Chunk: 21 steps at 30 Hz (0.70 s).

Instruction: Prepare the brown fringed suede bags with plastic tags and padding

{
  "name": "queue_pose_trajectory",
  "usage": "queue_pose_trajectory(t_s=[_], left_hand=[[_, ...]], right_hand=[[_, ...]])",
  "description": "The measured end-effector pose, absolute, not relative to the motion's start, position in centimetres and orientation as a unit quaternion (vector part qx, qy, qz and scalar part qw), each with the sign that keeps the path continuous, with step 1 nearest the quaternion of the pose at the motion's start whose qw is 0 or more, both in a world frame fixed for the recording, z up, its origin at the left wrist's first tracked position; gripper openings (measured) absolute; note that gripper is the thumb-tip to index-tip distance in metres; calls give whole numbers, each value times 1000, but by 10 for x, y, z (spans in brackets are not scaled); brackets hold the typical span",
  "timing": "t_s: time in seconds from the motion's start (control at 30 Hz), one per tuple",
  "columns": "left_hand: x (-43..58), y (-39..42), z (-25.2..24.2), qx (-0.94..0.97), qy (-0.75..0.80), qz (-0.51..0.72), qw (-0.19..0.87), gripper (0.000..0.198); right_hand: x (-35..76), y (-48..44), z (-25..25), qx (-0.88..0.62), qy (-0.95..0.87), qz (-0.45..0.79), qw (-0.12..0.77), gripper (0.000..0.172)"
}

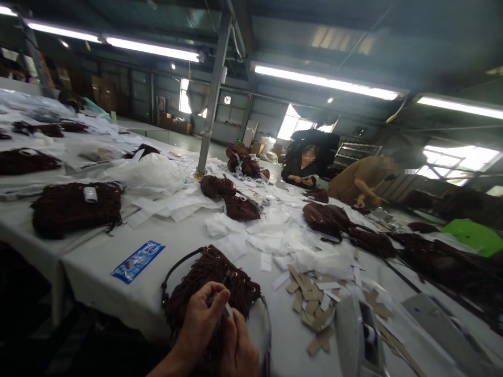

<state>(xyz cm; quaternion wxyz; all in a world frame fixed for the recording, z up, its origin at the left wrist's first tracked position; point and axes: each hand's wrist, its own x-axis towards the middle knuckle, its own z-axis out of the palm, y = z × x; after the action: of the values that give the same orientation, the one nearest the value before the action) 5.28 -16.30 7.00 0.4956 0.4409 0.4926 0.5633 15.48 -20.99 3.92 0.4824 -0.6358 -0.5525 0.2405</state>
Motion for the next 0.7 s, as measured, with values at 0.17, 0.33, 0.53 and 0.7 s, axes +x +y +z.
queue_pose_trajectory(t_s=[0.17,0.33,0.53,0.7], left_hand=[[48,-159,84,431,467,614,469,31],[53,-151,80,381,443,650,485,33],[57,-148,72,298,408,694,512,29],[61,-150,63,298,392,696,522,23]], right_hand=[[148,-215,50,-607,-637,209,426,43],[139,-204,58,-593,-609,251,463,44],[129,-197,52,-635,-613,214,418,50],[124,-195,44,-676,-616,135,382,49]])
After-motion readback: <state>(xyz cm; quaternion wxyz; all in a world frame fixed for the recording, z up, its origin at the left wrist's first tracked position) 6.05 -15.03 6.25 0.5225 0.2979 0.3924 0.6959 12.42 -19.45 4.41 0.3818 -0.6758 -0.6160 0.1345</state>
